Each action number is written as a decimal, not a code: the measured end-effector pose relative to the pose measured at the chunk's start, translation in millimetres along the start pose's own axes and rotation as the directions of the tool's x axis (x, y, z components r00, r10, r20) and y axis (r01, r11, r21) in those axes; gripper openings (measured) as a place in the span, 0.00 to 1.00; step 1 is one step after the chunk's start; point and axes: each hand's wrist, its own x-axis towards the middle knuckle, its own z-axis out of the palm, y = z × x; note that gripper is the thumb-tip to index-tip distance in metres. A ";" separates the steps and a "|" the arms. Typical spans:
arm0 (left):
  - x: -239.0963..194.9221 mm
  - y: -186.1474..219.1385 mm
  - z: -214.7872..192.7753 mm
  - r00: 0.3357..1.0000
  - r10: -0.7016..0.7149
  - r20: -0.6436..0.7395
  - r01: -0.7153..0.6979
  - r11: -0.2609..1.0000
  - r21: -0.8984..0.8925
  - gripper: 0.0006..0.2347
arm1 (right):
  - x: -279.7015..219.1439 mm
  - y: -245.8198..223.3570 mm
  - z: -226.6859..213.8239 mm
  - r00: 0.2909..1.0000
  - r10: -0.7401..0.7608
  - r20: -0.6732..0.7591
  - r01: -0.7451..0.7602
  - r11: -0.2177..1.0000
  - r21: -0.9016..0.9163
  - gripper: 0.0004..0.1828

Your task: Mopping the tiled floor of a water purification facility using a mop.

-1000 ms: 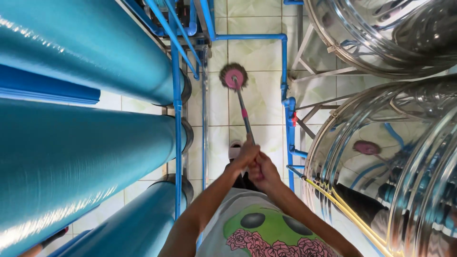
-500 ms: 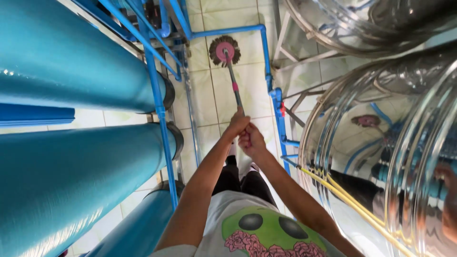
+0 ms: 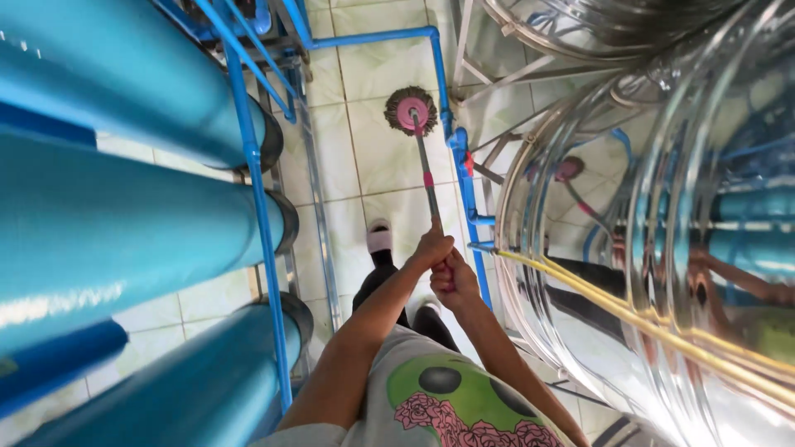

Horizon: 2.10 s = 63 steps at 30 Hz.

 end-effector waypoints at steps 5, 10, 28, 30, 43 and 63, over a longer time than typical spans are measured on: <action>-96.8 -12.6 89.9 0.997 -0.074 -0.036 0.069 0.987 -0.146 0.39 | -78.5 6.7 -98.0 0.995 0.084 0.061 -0.083 0.996 -0.012 0.10; -150.2 -38.8 142.2 0.990 -0.094 -0.107 0.069 0.974 -0.218 0.39 | -132.1 17.7 -132.6 0.985 0.169 0.017 -0.168 0.983 -0.072 0.12; 56.5 37.7 -72.8 0.961 -0.175 -0.213 0.074 0.909 -0.411 0.14 | 78.1 -51.6 85.4 0.995 0.101 -0.016 -0.101 0.939 -0.330 0.08; 46.0 42.6 -87.3 0.954 -0.195 -0.226 0.072 0.885 -0.461 0.19 | 77.2 -45.4 95.3 0.994 0.098 0.041 -0.080 0.944 -0.320 0.06; -123.4 -69.2 52.5 0.909 -0.232 -0.346 0.080 0.913 -0.400 0.24 | -57.6 42.6 -59.4 0.975 0.210 0.075 -0.149 0.864 -0.480 0.09; -193.0 -44.6 20.1 0.954 -0.204 -0.221 -0.062 0.586 -0.808 0.20 | -51.3 61.0 -38.7 0.987 0.158 0.030 -0.124 0.867 -0.483 0.08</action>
